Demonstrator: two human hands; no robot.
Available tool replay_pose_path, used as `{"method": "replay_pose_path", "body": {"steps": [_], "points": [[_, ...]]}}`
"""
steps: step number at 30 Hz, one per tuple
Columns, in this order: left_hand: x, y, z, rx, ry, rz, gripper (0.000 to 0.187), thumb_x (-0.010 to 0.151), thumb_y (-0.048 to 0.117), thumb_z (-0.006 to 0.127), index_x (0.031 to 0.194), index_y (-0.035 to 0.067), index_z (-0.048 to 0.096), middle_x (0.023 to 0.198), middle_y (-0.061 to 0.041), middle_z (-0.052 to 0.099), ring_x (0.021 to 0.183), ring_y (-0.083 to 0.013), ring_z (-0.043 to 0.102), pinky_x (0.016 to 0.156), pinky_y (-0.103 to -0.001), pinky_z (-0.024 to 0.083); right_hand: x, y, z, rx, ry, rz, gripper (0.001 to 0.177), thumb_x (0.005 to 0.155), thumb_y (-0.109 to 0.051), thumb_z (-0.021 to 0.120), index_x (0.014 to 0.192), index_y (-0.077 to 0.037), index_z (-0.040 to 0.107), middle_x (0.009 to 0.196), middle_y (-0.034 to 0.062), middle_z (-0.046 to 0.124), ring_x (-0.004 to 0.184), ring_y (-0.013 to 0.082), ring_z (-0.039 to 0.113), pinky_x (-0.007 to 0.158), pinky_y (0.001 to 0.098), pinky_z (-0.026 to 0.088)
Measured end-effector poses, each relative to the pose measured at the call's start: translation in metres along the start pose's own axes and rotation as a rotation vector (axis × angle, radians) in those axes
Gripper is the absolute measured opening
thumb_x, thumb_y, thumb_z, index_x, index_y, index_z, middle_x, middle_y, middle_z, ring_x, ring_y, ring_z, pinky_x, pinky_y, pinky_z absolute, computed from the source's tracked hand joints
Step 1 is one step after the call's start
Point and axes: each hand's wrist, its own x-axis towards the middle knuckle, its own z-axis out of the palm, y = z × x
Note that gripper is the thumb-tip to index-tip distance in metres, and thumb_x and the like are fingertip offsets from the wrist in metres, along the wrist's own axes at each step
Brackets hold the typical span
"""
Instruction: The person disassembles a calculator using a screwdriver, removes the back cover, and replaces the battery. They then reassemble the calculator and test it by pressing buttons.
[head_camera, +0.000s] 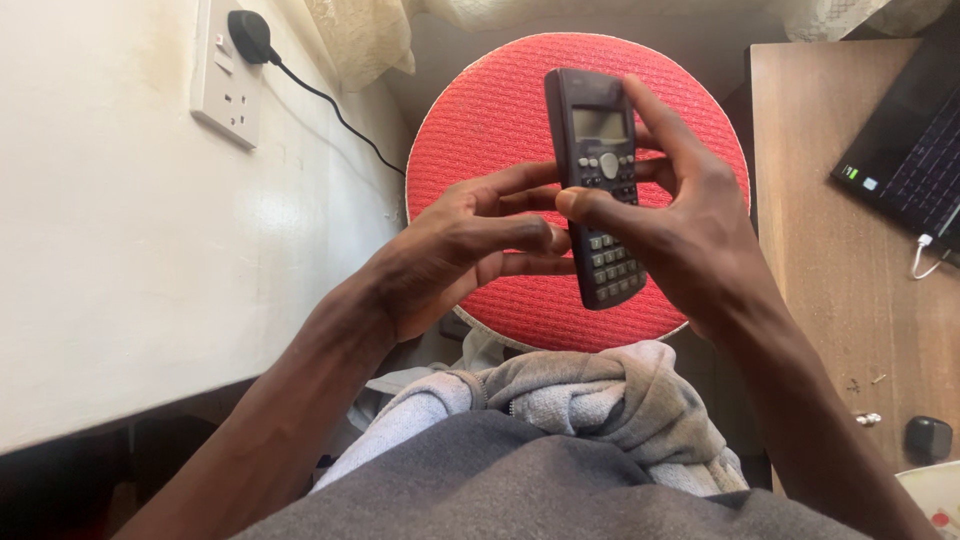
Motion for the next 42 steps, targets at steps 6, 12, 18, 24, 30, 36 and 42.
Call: {"method": "replay_pose_path", "body": {"steps": [6,12,18,24,30,36,42], "points": [[0.0,0.007,0.001,-0.018,0.011,0.051,0.078,0.085,0.019,0.066,0.153,-0.005,0.038,0.138,-0.019,0.058,0.127,-0.0268,0.06,0.114,-0.048,0.051,-0.006,-0.013,-0.003,-0.12,0.068,-0.125,0.105,0.075,-0.039,0.08,0.162,-0.004,0.031,0.138,0.0234,0.058,0.127,0.0328,0.061,0.08,0.0417,0.066],[0.003,0.02,0.005,0.054,0.07,0.146,0.071,0.091,0.031,0.065,0.15,-0.003,0.045,0.119,-0.02,0.068,0.114,-0.0253,0.07,0.108,-0.046,0.059,-0.004,-0.013,-0.005,-0.177,0.092,-0.193,0.106,0.077,-0.039,0.085,0.159,0.002,0.03,0.144,0.0234,0.052,0.128,0.031,0.06,0.095,0.0415,0.06],[0.006,0.037,0.009,0.278,0.243,0.363,0.054,0.091,0.034,0.075,0.128,-0.006,0.069,0.113,-0.018,0.077,0.101,-0.0214,0.078,0.092,-0.04,0.071,-0.007,-0.006,-0.001,0.05,0.06,-0.258,0.11,0.082,-0.025,0.086,0.166,0.003,0.02,0.157,0.0182,0.041,0.136,0.0257,0.058,0.107,0.0389,0.059],[0.002,0.044,0.017,0.546,0.322,0.491,0.037,0.094,0.024,0.079,0.123,0.0,0.074,0.109,-0.014,0.081,0.091,-0.02,0.084,0.081,-0.032,0.069,-0.004,-0.009,-0.001,0.17,0.037,-0.322,0.109,0.08,-0.017,0.083,0.165,0.0,0.017,0.152,0.0142,0.041,0.139,0.0233,0.054,0.114,0.0369,0.056],[0.002,0.045,0.02,0.613,0.301,0.588,0.03,0.093,0.021,0.077,0.115,0.001,0.074,0.105,-0.011,0.077,0.089,-0.0189,0.082,0.077,-0.028,0.068,0.0,-0.005,-0.005,0.223,-0.016,-0.34,0.108,0.08,-0.016,0.081,0.164,0.001,0.016,0.156,0.0152,0.041,0.137,0.024,0.055,0.113,0.0383,0.057],[0.009,0.041,0.013,0.586,0.316,0.539,0.03,0.095,0.018,0.078,0.117,-0.002,0.075,0.102,-0.014,0.079,0.09,-0.0203,0.084,0.079,-0.03,0.069,0.006,0.011,-0.005,0.309,-0.107,-0.318,0.113,0.085,-0.018,0.085,0.17,0.003,0.014,0.144,0.0197,0.058,0.136,0.0254,0.06,0.112,0.0383,0.061],[0.024,0.037,0.001,0.596,0.343,0.444,0.036,0.094,0.027,0.073,0.116,-0.002,0.075,0.1,-0.015,0.081,0.086,-0.02,0.083,0.073,-0.03,0.069,0.013,0.019,0.004,0.442,-0.125,-0.179,0.109,0.08,-0.021,0.084,0.166,0.003,0.021,0.134,0.0156,0.059,0.126,0.0242,0.06,0.103,0.0378,0.061]]}}
